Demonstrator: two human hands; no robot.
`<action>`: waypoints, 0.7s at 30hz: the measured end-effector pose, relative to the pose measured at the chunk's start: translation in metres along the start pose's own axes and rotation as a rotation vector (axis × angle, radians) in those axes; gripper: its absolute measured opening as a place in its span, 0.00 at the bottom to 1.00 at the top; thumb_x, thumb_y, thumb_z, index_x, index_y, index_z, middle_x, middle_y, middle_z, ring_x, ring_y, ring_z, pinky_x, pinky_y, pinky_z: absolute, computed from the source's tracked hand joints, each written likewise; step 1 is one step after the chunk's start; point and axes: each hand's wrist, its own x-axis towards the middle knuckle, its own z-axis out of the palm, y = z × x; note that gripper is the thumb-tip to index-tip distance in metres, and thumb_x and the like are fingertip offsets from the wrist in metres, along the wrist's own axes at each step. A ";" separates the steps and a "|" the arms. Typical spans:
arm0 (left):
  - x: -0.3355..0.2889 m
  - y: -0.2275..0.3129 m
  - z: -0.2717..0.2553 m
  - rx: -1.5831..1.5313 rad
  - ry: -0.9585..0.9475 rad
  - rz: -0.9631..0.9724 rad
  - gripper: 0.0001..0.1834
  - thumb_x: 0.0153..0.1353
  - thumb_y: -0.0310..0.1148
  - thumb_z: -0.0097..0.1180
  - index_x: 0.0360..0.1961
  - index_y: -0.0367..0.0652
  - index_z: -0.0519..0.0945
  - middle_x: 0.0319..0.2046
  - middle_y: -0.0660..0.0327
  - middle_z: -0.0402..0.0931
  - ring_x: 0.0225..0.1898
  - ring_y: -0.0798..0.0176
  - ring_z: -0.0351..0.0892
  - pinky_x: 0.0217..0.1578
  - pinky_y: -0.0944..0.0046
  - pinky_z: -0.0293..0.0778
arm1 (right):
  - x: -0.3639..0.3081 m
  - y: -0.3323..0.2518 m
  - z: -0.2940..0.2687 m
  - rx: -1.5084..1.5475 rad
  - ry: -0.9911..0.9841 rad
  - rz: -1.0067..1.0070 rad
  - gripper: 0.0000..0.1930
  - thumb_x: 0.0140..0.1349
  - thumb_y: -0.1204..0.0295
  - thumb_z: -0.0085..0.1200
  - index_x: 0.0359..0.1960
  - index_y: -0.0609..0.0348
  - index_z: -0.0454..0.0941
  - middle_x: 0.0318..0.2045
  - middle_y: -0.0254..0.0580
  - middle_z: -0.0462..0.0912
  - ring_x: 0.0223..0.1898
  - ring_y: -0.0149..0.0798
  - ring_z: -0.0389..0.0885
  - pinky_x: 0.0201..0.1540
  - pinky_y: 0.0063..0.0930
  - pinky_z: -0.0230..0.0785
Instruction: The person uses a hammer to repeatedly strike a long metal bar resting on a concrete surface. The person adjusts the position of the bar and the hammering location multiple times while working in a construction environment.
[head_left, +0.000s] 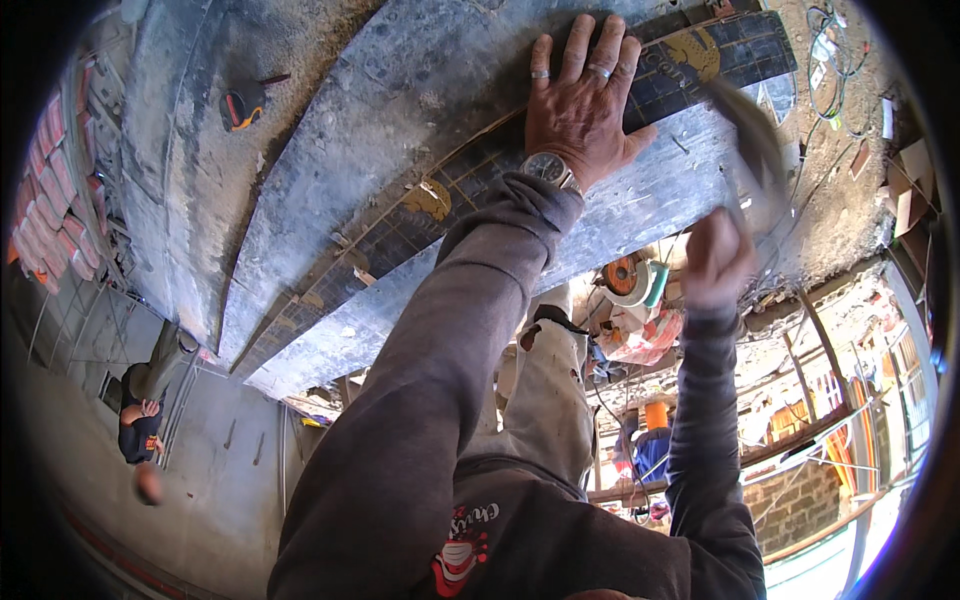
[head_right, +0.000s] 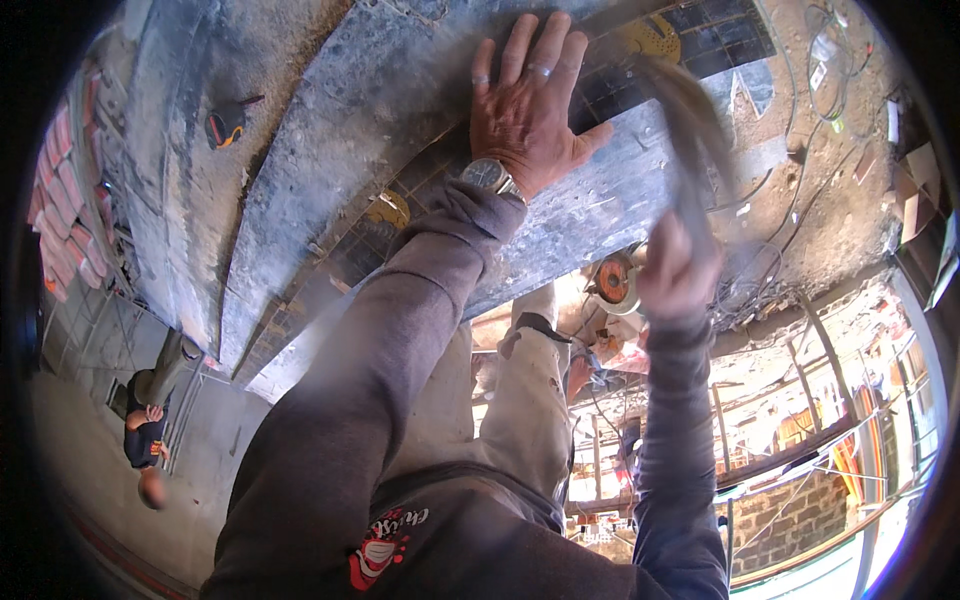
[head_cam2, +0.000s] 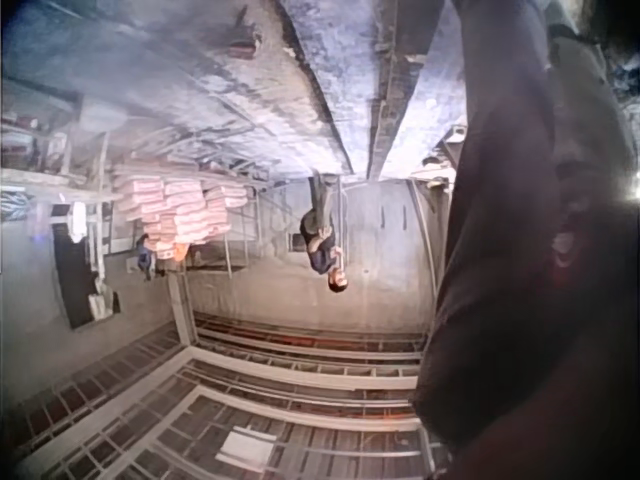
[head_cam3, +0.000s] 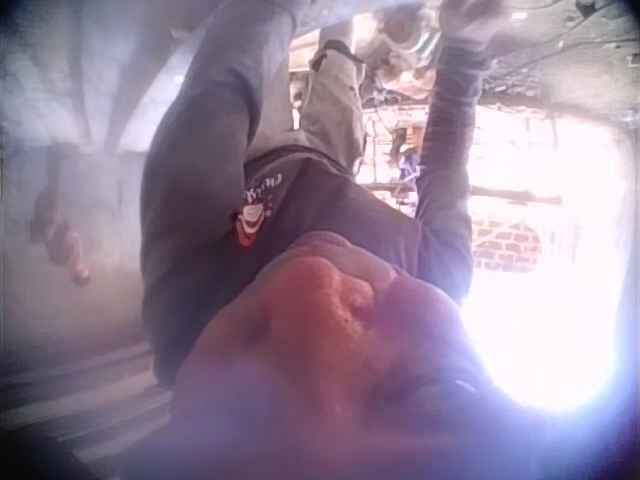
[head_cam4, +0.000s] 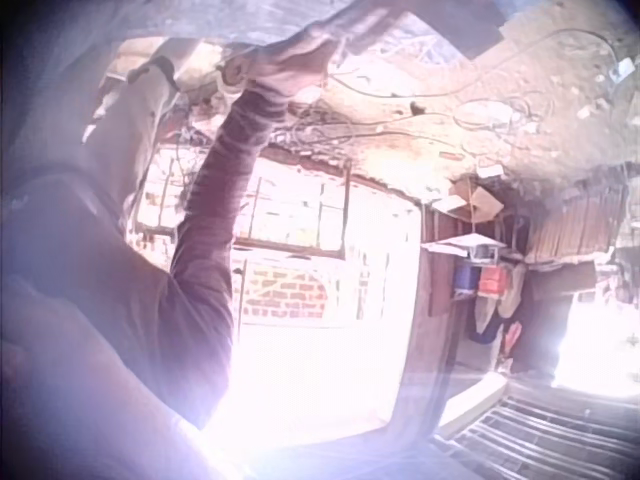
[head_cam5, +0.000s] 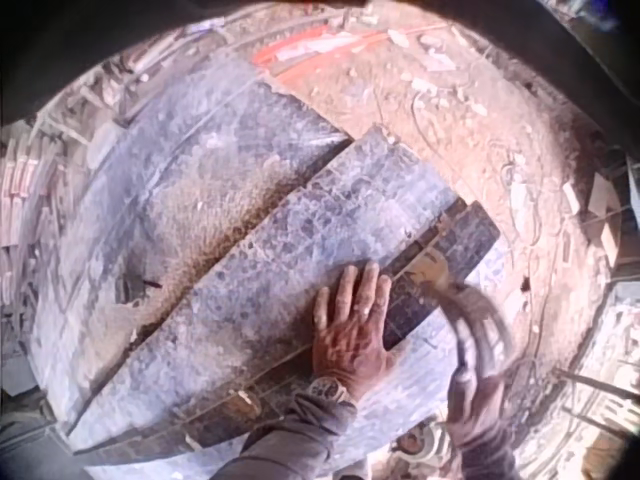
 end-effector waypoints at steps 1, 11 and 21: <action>0.001 0.002 -0.002 0.008 -0.012 -0.003 0.49 0.51 0.57 0.63 0.70 0.45 0.61 0.73 0.57 0.51 0.73 0.50 0.47 0.68 0.40 0.46 | 0.012 0.002 0.008 -0.065 -0.042 0.085 0.23 0.73 0.55 0.41 0.22 0.57 0.68 0.14 0.30 0.66 0.15 0.26 0.61 0.17 0.23 0.52; -0.005 0.001 0.014 0.061 0.073 -0.017 0.47 0.45 0.59 0.68 0.65 0.54 0.66 0.71 0.60 0.54 0.72 0.51 0.48 0.67 0.37 0.43 | 0.007 -0.012 -0.004 0.385 0.082 -0.072 0.23 0.68 0.50 0.42 0.27 0.58 0.71 0.18 0.35 0.71 0.17 0.30 0.65 0.17 0.25 0.56; 0.001 0.003 -0.005 0.058 -0.019 -0.040 0.49 0.52 0.58 0.62 0.70 0.46 0.61 0.73 0.58 0.51 0.74 0.51 0.46 0.68 0.40 0.45 | 0.019 -0.022 -0.004 0.533 0.039 0.027 0.31 0.68 0.38 0.38 0.24 0.55 0.68 0.15 0.35 0.66 0.16 0.34 0.66 0.16 0.29 0.60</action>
